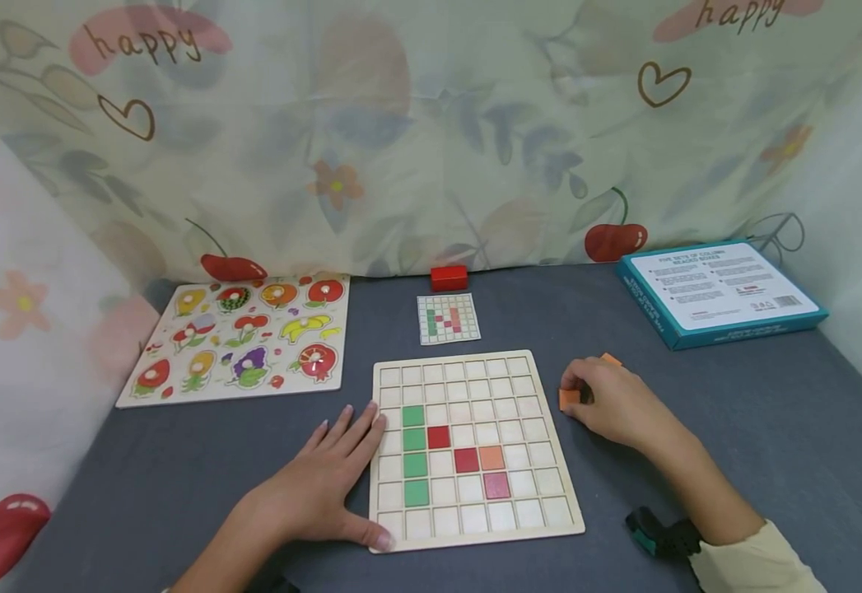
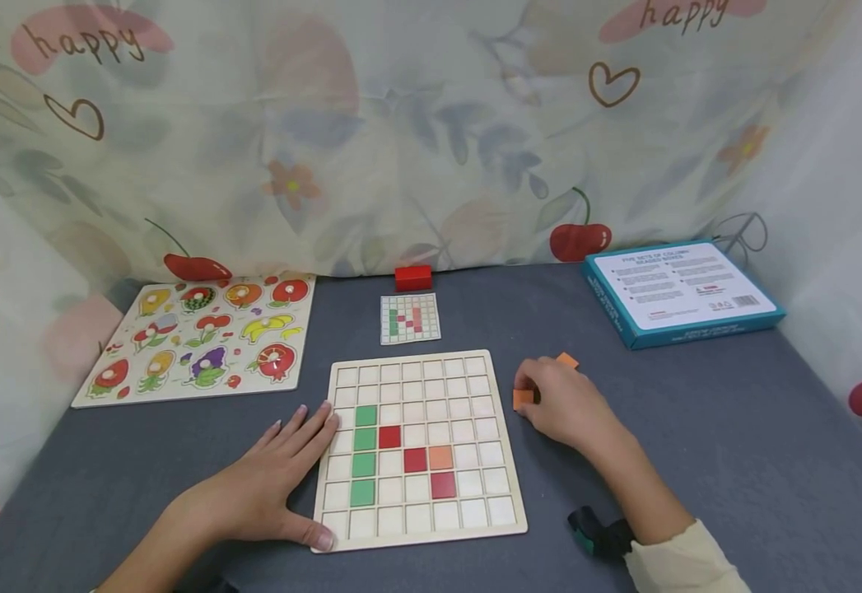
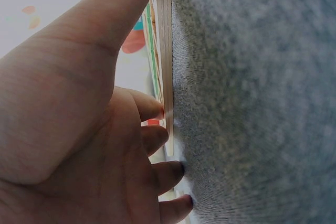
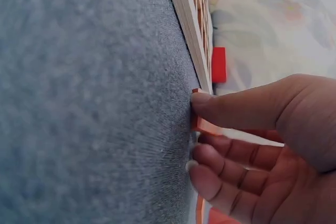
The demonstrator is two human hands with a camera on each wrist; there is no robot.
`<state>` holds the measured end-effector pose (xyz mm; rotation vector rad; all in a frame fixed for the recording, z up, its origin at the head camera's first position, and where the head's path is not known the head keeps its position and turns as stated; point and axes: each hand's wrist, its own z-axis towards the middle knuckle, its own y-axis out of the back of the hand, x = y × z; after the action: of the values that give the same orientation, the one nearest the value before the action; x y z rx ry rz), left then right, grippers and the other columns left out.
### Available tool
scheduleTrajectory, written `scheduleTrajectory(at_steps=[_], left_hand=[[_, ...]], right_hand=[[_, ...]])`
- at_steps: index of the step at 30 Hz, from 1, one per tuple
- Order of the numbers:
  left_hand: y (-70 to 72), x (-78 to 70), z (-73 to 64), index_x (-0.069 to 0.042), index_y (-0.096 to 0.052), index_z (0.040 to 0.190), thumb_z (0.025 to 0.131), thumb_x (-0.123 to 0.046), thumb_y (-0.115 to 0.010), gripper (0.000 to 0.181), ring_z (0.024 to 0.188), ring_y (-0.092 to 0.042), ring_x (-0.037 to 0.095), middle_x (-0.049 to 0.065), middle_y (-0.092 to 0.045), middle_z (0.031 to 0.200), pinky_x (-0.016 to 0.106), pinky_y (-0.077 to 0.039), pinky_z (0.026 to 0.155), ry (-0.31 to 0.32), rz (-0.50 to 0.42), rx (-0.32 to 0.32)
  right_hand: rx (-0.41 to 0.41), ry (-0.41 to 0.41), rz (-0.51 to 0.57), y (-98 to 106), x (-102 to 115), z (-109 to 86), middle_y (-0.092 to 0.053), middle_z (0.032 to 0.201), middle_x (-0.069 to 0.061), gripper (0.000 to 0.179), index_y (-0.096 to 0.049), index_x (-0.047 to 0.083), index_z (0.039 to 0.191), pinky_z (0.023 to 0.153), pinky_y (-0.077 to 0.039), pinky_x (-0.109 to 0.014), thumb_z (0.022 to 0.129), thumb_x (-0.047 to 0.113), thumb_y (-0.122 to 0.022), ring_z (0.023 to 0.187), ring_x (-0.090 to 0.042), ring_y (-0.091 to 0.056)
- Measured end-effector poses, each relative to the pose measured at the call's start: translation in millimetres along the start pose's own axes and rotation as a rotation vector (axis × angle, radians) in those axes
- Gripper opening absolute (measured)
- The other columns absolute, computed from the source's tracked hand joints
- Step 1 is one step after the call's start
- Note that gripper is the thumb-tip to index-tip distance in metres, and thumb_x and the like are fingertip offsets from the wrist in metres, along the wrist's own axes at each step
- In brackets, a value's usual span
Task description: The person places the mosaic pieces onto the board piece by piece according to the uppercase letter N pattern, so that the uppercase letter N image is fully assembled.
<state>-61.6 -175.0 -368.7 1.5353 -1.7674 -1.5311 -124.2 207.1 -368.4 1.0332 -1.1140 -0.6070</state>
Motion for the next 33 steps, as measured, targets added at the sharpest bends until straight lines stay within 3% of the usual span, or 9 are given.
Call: scheduleTrajectory(at_steps=[4, 9, 23, 30, 33], left_hand=[[0.2, 0.3, 0.0, -0.018, -0.016, 0.163, 0.062, -0.084, -0.07, 0.131, 0.152, 0.0, 0.033, 0.001, -0.006, 0.168, 0.06, -0.005, 0.117, 0.0, 0.001, 0.0], [0.1, -0.2, 0.0, -0.018, -0.016, 0.163, 0.062, -0.085, -0.069, 0.132, 0.152, -0.001, 0.033, 0.001, -0.006, 0.168, 0.06, -0.005, 0.117, -0.005, 0.008, 0.001], [-0.4, 0.2, -0.8, -0.018, -0.016, 0.163, 0.062, -0.085, -0.069, 0.132, 0.152, -0.001, 0.033, 0.001, -0.006, 0.168, 0.059, -0.005, 0.117, -0.006, 0.012, -0.01], [-1.9, 1.0, -0.2, -0.019, -0.017, 0.163, 0.061, -0.085, -0.069, 0.132, 0.152, -0.001, 0.033, 0.0, -0.006, 0.168, 0.06, -0.004, 0.117, -0.001, 0.005, -0.013], [-1.9, 1.1, -0.3, -0.019, -0.017, 0.163, 0.061, -0.085, -0.07, 0.132, 0.152, -0.001, 0.033, 0.0, -0.006, 0.168, 0.06, -0.005, 0.117, 0.0, 0.001, -0.011]], right_hand=[[0.007, 0.0, 0.081, 1, 0, 0.9, -0.056, 0.07, 0.006, 0.019, -0.063, 0.013, 0.082, 0.061, -0.045, -0.034, 0.082, 0.0, -0.078, 0.066, -0.012, -0.052], [0.018, 0.0, 0.121, 2, 1, 0.4, -0.059, 0.071, 0.007, 0.016, -0.065, 0.012, 0.082, 0.064, -0.047, -0.034, 0.086, 0.003, -0.077, 0.067, -0.011, -0.054], [0.044, 0.003, 0.144, 7, 9, 3.1, -0.062, 0.074, 0.006, 0.012, -0.069, 0.012, 0.086, 0.064, -0.048, -0.034, 0.088, 0.002, -0.074, 0.068, -0.012, -0.055], [0.056, -0.004, 0.164, 9, 22, 5.9, -0.062, 0.075, 0.006, 0.01, -0.069, 0.012, 0.089, 0.076, -0.041, -0.04, 0.09, 0.004, -0.074, 0.069, -0.013, -0.055], [0.075, 0.013, 0.192, 8, 28, 7.6, -0.062, 0.077, 0.005, 0.009, -0.069, 0.01, 0.089, 0.069, -0.047, -0.035, 0.091, 0.002, -0.072, 0.071, -0.014, -0.055]])
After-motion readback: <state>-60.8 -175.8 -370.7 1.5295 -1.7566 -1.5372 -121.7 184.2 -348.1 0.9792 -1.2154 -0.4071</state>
